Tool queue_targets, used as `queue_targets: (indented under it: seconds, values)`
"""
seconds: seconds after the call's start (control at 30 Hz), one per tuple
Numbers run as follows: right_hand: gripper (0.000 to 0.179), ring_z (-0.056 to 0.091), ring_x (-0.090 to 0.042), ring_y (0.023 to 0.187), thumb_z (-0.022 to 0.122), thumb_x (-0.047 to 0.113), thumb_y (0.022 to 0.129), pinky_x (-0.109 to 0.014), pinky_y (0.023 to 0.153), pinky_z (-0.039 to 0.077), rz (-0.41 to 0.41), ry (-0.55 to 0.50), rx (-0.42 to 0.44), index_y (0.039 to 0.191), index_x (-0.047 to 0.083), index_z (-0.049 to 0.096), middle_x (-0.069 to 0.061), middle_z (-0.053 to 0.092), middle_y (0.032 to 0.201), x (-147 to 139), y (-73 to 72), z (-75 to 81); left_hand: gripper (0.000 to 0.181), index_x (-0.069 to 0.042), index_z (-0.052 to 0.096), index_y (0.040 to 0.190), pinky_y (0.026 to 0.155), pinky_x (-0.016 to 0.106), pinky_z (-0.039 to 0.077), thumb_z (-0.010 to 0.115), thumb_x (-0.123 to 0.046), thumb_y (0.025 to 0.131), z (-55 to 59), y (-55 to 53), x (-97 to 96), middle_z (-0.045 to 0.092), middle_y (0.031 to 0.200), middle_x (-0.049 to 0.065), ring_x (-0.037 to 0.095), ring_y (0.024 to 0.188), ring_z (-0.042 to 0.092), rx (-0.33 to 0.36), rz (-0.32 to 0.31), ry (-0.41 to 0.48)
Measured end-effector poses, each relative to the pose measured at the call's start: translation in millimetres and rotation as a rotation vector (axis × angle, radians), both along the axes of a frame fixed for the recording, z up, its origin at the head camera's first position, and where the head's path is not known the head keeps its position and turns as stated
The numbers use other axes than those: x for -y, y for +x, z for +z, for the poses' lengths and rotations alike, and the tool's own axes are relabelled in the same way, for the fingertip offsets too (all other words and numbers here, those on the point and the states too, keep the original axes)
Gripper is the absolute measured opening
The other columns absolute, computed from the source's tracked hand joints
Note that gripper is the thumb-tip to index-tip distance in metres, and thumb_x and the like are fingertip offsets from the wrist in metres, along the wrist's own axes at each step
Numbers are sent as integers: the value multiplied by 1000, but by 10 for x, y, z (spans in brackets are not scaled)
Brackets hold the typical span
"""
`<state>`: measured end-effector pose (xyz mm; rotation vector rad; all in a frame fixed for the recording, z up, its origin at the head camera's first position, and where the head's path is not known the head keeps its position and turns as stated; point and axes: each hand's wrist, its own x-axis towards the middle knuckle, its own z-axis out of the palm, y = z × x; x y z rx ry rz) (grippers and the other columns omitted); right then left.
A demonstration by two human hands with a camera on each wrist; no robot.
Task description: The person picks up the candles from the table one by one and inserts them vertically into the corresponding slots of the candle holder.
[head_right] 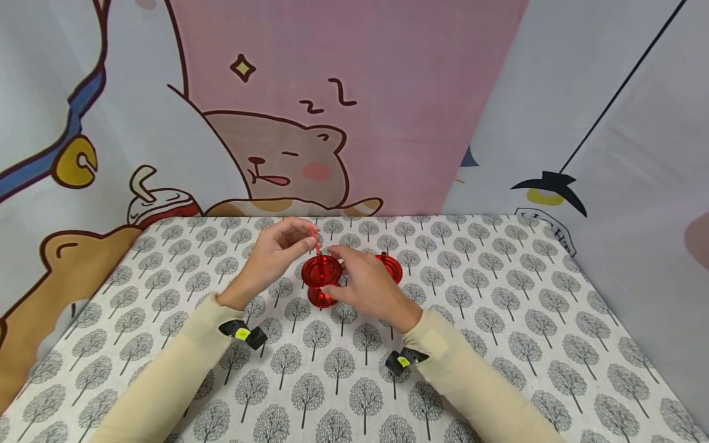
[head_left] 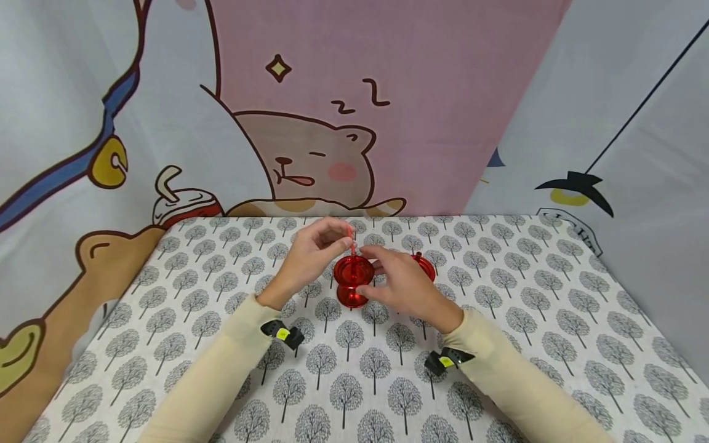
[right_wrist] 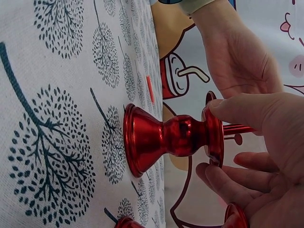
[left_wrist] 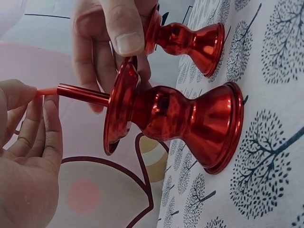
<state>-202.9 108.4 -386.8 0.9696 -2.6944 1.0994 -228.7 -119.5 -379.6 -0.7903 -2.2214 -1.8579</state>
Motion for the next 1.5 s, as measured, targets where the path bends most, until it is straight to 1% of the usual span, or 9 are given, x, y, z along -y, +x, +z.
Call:
queue_targets:
  seconds: [0.1, 0.2, 0.3, 0.47, 0.6, 0.73, 0.87, 1.1, 1.5]
  values:
    - [70, 78, -31, 109, 91, 14, 90, -47, 96, 64, -4, 7, 0, 149, -5, 60, -21, 70, 142, -2, 2, 6, 20, 6, 72, 124, 90, 30, 60, 72, -2, 105, -7, -4, 0, 76, 116, 19, 37, 99, 73, 1, -1, -2]
    - [71, 78, -31, 108, 92, 14, 89, -44, 95, 65, -6, 11, 6, 149, -5, 59, -20, 70, 141, 0, 5, 10, 20, 6, 72, 124, 89, 30, 60, 72, -1, 105, -16, -7, 1, 76, 115, 21, 43, 100, 72, 2, -8, 0]
    - [70, 78, -31, 108, 91, 14, 90, -44, 95, 65, -5, 7, 8, 149, -5, 59, -20, 70, 141, -2, 6, 10, 21, 5, 71, 125, 89, 30, 61, 72, -2, 104, -22, -7, 3, 76, 114, 18, 47, 101, 71, 3, -10, -9]
    - [70, 78, -31, 108, 91, 14, 90, -48, 96, 64, -5, 4, 8, 149, -5, 59, -20, 71, 140, -5, 9, 15, 21, 2, 73, 124, 90, 30, 61, 74, -2, 104, -9, -2, 5, 77, 114, 15, 43, 101, 73, -7, -7, -28]
    - [70, 78, -31, 108, 90, 14, 90, -49, 96, 64, -4, 9, 9, 149, -5, 59, -21, 70, 140, -8, 13, 16, 20, 2, 73, 124, 91, 31, 61, 73, -1, 104, -10, -7, 9, 77, 115, 20, 48, 101, 73, -26, -22, -32]
    - [69, 78, -32, 108, 90, 14, 91, -49, 95, 64, -2, 9, 13, 149, -6, 59, -21, 70, 139, -9, 20, 22, 20, 2, 73, 124, 91, 31, 62, 73, 1, 104, -15, -11, 13, 78, 114, 16, 47, 100, 74, -45, -30, -41]
    - [70, 78, -33, 108, 90, 14, 90, -49, 95, 64, 2, 8, 10, 149, -6, 59, -22, 70, 139, -6, 22, 29, 18, 2, 73, 122, 89, 31, 63, 73, 3, 103, -20, -16, 12, 78, 111, 12, 38, 98, 76, -84, -23, -59]
    - [69, 78, -31, 107, 91, 13, 90, -47, 94, 65, 3, 11, -3, 149, -6, 59, -21, 71, 138, -10, 17, 22, 18, 2, 74, 118, 88, 33, 64, 74, 6, 101, -17, -26, 7, 79, 109, 13, 26, 95, 75, -176, -25, -85]
    - [68, 79, -32, 106, 90, 13, 91, -46, 94, 65, 6, 12, -7, 149, -7, 59, -21, 72, 136, -11, 10, 3, 17, 2, 76, 116, 88, 37, 65, 74, 7, 100, -25, -43, 2, 78, 109, 19, 27, 93, 76, -275, -30, -109]
